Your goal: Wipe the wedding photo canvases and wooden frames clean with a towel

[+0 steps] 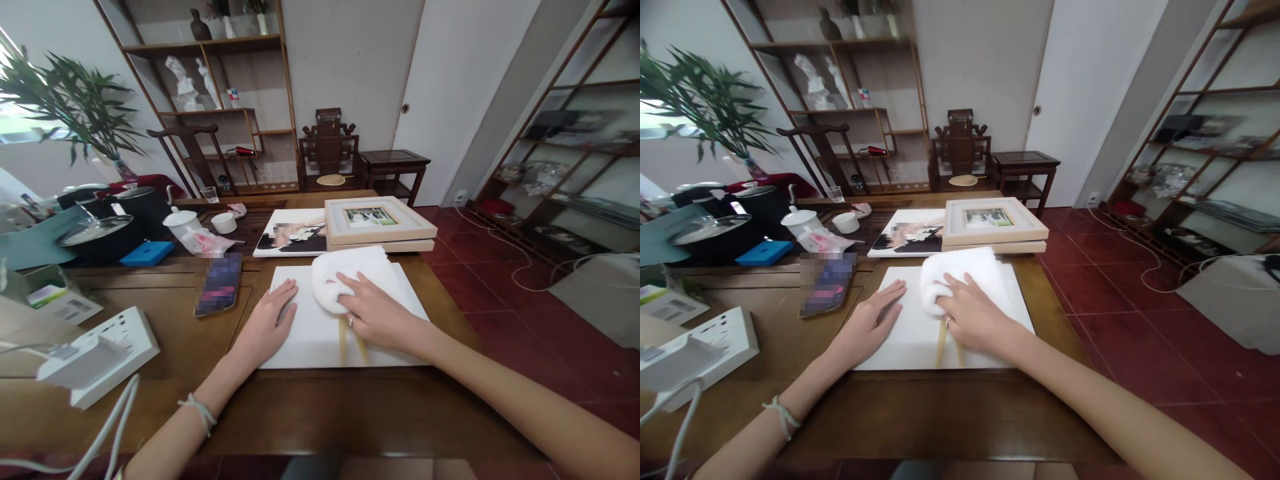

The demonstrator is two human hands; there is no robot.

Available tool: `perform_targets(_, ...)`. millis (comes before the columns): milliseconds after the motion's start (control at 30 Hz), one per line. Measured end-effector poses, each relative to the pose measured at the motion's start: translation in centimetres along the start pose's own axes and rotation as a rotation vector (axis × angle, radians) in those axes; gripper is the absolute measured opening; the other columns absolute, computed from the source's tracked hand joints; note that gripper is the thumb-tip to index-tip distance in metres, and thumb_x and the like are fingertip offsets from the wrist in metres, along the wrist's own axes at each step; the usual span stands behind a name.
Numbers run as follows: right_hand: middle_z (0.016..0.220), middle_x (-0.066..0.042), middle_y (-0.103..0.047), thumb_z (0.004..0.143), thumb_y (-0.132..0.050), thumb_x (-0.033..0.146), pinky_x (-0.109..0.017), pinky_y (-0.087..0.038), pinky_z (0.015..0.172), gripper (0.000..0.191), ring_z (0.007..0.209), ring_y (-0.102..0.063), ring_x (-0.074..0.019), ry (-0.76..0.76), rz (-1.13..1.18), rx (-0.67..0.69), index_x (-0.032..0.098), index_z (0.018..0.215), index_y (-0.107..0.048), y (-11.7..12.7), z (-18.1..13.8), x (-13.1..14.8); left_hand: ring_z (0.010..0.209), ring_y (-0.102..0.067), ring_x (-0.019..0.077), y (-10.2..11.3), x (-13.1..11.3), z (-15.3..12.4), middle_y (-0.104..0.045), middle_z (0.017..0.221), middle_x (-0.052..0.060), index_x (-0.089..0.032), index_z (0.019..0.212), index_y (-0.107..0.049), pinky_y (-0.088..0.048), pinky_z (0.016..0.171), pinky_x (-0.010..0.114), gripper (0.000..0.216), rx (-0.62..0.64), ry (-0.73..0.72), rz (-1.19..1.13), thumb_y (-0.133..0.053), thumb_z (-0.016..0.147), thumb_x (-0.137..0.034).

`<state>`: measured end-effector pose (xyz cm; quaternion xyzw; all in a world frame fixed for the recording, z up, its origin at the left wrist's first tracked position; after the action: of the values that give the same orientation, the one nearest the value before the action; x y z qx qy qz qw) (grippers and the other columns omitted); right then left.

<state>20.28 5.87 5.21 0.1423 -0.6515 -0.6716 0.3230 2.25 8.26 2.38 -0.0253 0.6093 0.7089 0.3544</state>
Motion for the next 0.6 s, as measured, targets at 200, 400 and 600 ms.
perform_targets(200, 0.145, -0.018, -0.036, 0.076, -0.052, 0.012, -0.06, -0.019, 0.109, 0.025, 0.137, -0.02, -0.0368, 0.093, 0.009, 0.141, 0.013, 0.096, -0.068, -0.8, -4.3, 5.0, 0.132, -0.041, 0.0257, 0.0, 0.0, 0.1, -0.051, 0.137, 0.015, -0.01, 0.124, -0.057, -0.029, 0.11, 0.048, 0.044, -0.008, -0.002, 0.011, -0.039, 0.091, -0.032)
perform_targets(400, 0.147, -0.015, -0.03, 0.074, -0.063, 0.021, -0.064, -0.019, 0.107, 0.016, 0.135, -0.021, -0.0412, 0.238, 0.072, 0.319, 0.017, 0.087, -0.071, -1.2, -6.9, 7.4, 0.132, -0.041, 0.0249, 0.0, -0.1, 0.1, -0.051, 0.137, 0.015, -0.009, 0.124, -0.057, -0.029, 0.11, 0.047, 0.044, 0.0, -0.005, 0.02, -0.039, 0.091, -0.032)
perform_targets(600, 0.144, -0.017, -0.039, 0.076, -0.048, 0.004, -0.047, -0.02, 0.113, 0.027, 0.138, -0.024, -0.0252, 0.108, 0.118, 0.138, 0.012, 0.095, -0.066, 0.8, -5.2, 2.5, 0.133, -0.04, 0.0242, 0.0, 0.1, 0.0, -0.05, 0.138, 0.014, -0.008, 0.125, -0.056, -0.028, 0.111, 0.046, 0.045, 0.009, 0.009, 0.023, -0.039, 0.091, -0.032)
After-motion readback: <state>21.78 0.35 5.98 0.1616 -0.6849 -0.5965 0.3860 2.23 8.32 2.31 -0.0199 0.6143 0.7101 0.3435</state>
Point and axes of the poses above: each hand's wrist, its own z-axis towards the middle knuckle, its own y-axis out of the back of the hand, x = y × z, the point moved 5 cm from there along z, towards the middle knuckle
